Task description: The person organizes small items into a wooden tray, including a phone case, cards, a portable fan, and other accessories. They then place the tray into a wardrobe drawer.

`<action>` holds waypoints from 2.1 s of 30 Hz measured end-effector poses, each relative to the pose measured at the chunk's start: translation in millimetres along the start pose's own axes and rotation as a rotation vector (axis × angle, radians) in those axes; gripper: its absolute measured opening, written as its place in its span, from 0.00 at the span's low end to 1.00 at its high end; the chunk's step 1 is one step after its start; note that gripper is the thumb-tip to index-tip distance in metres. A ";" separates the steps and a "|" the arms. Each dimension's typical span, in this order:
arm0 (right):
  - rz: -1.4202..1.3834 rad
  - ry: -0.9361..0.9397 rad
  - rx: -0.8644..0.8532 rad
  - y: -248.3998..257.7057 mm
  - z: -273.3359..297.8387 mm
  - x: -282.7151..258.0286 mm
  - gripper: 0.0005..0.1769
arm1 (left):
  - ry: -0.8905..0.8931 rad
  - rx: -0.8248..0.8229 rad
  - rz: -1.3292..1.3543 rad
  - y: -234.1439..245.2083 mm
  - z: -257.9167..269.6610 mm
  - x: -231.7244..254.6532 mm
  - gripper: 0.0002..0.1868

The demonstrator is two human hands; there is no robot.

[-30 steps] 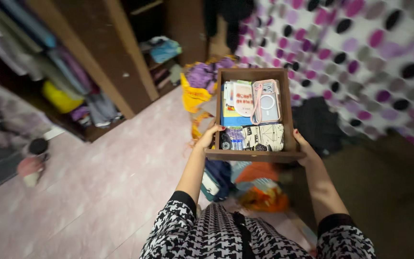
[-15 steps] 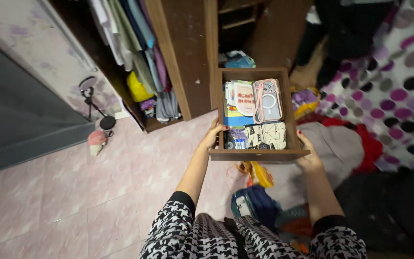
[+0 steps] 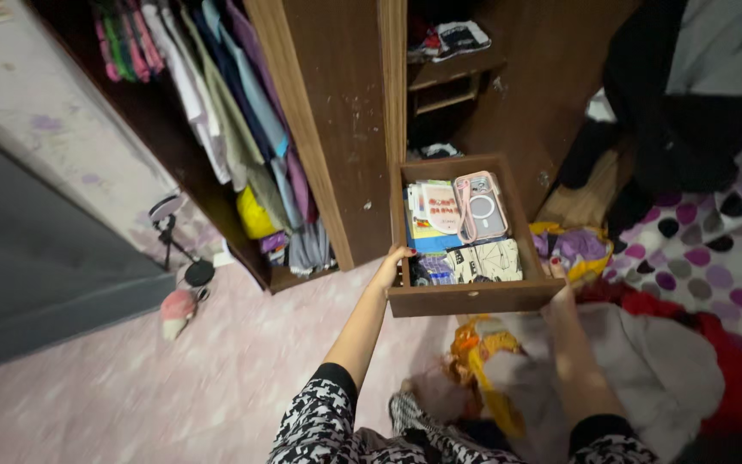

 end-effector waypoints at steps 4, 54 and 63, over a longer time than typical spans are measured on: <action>-0.046 0.081 0.121 -27.6 -71.9 -13.2 0.28 | -0.037 0.002 -0.031 -24.2 -81.3 36.5 0.45; 0.256 0.117 0.722 -171.3 -549.9 -67.9 0.36 | 0.171 -0.053 0.149 -198.2 -571.0 121.3 0.45; 0.265 0.091 0.656 -176.9 -562.9 -88.6 0.40 | 0.157 -0.029 0.179 -213.2 -560.2 138.3 0.47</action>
Point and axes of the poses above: each hand's wrist, its own z-axis away from the middle knuckle, its own y-axis out of the back of the hand, x = y × z, the point moved 2 cm from there along -z, towards the middle knuckle, and after that the axes turned 14 degrees about x, right-handed, at the moved point
